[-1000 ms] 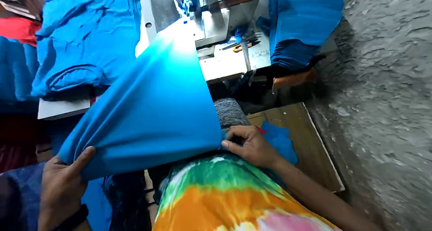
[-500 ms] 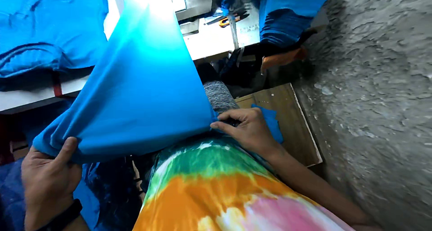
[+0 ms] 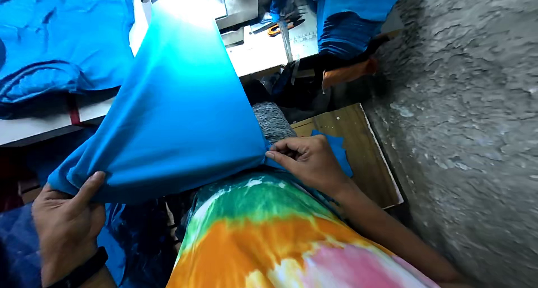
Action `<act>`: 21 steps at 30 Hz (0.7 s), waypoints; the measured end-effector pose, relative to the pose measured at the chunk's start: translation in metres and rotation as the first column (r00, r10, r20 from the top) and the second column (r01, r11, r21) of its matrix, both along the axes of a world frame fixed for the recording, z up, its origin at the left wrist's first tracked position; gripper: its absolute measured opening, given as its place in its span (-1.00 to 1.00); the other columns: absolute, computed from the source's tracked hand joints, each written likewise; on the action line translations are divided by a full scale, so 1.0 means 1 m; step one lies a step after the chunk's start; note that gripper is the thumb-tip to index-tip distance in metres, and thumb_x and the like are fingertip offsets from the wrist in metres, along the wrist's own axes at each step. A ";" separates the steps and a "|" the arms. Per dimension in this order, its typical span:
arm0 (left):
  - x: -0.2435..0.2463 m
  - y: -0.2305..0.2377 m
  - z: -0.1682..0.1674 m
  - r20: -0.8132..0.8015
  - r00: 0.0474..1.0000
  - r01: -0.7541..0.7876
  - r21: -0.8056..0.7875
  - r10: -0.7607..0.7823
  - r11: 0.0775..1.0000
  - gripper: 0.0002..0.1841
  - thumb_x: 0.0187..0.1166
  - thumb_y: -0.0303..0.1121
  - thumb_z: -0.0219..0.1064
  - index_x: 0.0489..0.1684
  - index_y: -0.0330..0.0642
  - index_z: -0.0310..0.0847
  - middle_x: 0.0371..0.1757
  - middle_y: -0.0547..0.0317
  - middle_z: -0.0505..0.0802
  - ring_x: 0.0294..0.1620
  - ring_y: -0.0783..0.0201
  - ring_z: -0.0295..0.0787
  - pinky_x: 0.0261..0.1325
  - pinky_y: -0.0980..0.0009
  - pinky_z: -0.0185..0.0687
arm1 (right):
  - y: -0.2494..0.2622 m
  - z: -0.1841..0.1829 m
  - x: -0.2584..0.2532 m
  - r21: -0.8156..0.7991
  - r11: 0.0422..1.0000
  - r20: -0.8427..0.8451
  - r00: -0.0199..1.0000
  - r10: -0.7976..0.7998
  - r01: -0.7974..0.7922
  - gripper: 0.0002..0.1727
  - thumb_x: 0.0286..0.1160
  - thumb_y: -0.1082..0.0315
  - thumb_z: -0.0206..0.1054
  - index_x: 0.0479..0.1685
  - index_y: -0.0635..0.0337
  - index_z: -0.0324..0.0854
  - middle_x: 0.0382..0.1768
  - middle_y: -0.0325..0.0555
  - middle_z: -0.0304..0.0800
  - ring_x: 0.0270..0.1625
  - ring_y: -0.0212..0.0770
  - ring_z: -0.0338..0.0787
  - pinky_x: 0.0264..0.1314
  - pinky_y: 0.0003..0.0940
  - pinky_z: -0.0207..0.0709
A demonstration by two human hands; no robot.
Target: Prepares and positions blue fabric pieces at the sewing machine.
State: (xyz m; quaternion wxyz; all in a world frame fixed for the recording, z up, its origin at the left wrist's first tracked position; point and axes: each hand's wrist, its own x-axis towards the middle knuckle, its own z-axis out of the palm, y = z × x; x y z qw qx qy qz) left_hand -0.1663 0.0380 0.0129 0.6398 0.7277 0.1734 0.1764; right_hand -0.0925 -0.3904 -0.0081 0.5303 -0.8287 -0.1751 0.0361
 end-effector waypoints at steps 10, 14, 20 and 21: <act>-0.001 -0.013 0.006 0.019 0.993 -0.121 0.141 0.120 0.982 -0.73 0.47 -0.55 0.42 0.11 -0.24 0.64 -0.08 0.34 0.89 -0.05 0.42 0.87 0.11 0.37 0.84 | 0.006 -0.004 -0.002 0.161 0.984 -0.110 0.992 -0.056 0.073 -0.86 0.44 0.19 0.56 -0.24 0.04 0.91 -0.37 -0.48 0.89 -0.50 -0.71 0.58 -0.45 -0.74 0.44; -0.005 -0.015 0.011 0.046 0.991 -0.130 0.272 0.122 0.954 -0.72 0.57 -0.43 0.37 0.19 -0.24 0.57 -0.05 0.41 0.86 -0.02 0.52 0.84 0.14 0.45 0.81 | 0.013 -0.007 -0.004 0.244 0.959 -0.249 0.965 -0.084 0.147 -0.86 0.36 0.31 0.60 -0.18 0.14 0.91 -0.37 -0.38 0.92 -0.46 -0.63 0.69 -0.39 -0.72 0.57; -0.027 -0.030 -0.011 -0.151 0.957 -0.140 0.511 0.249 0.848 -0.60 0.66 -0.30 0.31 0.25 -0.48 0.53 0.03 0.18 0.82 0.02 0.65 0.75 0.16 0.59 0.72 | 0.011 -0.023 0.000 0.354 0.924 -0.365 0.931 -0.006 0.145 -0.90 0.33 0.28 0.62 -0.26 0.04 0.88 -0.38 -0.41 0.89 -0.41 -0.58 0.76 -0.32 -0.66 0.66; -0.033 -0.029 0.001 -0.123 0.962 -0.147 0.521 0.245 0.841 -0.63 0.65 -0.34 0.31 0.23 -0.49 0.52 0.03 0.29 0.81 0.04 0.71 0.74 0.18 0.61 0.72 | 0.006 -0.017 -0.002 0.352 0.928 -0.351 0.936 0.009 0.123 -0.90 0.34 0.22 0.61 -0.25 -0.05 0.88 -0.38 -0.48 0.88 -0.43 -0.63 0.72 -0.37 -0.72 0.61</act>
